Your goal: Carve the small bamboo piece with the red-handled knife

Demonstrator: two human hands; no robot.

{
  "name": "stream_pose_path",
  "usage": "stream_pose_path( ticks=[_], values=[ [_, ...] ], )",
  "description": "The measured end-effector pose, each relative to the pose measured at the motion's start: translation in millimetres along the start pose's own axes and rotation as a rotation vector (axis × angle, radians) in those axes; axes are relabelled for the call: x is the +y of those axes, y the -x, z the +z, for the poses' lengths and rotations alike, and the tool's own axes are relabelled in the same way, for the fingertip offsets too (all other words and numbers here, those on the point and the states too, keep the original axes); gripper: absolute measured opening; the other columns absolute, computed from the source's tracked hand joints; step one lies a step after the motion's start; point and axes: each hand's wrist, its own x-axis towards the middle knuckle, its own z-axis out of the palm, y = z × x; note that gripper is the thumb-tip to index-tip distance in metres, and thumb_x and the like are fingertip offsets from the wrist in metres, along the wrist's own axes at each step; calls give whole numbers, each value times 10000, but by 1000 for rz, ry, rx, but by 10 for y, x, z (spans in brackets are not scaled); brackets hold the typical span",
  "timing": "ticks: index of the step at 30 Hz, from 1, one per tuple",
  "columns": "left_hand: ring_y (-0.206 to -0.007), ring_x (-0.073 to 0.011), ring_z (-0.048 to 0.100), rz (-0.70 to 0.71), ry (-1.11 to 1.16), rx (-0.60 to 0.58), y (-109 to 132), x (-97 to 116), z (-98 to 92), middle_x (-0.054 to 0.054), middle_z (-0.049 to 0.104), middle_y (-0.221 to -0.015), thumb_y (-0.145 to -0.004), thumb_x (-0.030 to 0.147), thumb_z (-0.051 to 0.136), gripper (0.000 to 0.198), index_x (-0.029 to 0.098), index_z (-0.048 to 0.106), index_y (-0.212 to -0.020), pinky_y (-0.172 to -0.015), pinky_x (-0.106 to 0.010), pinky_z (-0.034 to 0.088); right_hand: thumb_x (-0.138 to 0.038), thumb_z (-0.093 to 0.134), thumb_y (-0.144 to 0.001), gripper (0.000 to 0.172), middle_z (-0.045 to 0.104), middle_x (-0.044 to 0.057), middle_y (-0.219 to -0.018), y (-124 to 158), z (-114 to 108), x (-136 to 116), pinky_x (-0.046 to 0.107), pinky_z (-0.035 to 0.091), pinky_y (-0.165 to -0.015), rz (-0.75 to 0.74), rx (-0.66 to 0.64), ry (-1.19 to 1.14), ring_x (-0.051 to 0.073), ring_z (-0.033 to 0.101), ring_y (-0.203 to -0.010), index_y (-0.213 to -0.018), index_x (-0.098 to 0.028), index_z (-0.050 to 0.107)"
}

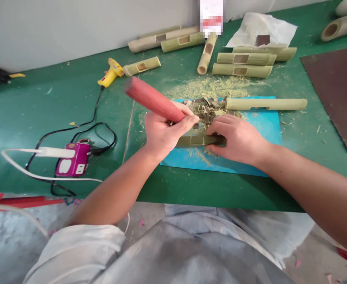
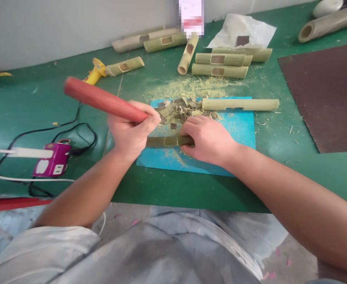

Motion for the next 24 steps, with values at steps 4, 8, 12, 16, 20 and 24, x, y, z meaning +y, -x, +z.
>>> stream_pose_path(
  ticks=[4,8,12,16,20,24],
  values=[
    [-534,-98,570,-36,13,102,15,-2,-9,45,626,-603,-817,610,913,409,238,747,-777,-562,-276,513,-261,706,-877,62,711,111,-937,27,51,-97,394,456,-767,88,68,82,276,609,-882,-913,-216,681],
    [-392,-66,487,-184,182,-97,39,24,-17,60,627,-544,-890,548,866,359,217,735,-842,-398,-230,373,-286,687,-899,82,721,131,-951,69,94,-174,405,450,-749,117,77,179,288,618,-877,-926,-208,688],
    [-402,-73,512,-159,217,-210,135,39,-14,34,686,-614,-994,548,745,338,211,757,-1003,-402,-233,398,-268,651,-894,72,721,141,-926,100,107,-196,408,446,-727,118,59,227,294,621,-869,-897,-203,682],
    [-581,-130,648,7,70,-116,223,10,11,-5,696,-695,-1012,608,690,394,225,770,-963,-582,-287,554,-259,702,-861,73,706,105,-879,104,125,-222,375,416,-671,143,83,203,258,595,-810,-834,-231,640],
    [-663,-146,688,118,-17,-144,223,-15,65,-29,732,-734,-1005,584,700,426,206,720,-809,-659,-301,577,-248,752,-830,163,681,79,-862,91,137,-280,360,366,-627,187,74,174,222,558,-736,-799,-243,592],
    [-580,-111,626,91,35,-140,207,-22,125,2,683,-671,-990,565,732,444,199,681,-742,-603,-268,533,-226,764,-822,160,677,74,-889,82,132,-320,354,373,-643,207,30,160,215,568,-737,-831,-236,605]
  ],
)
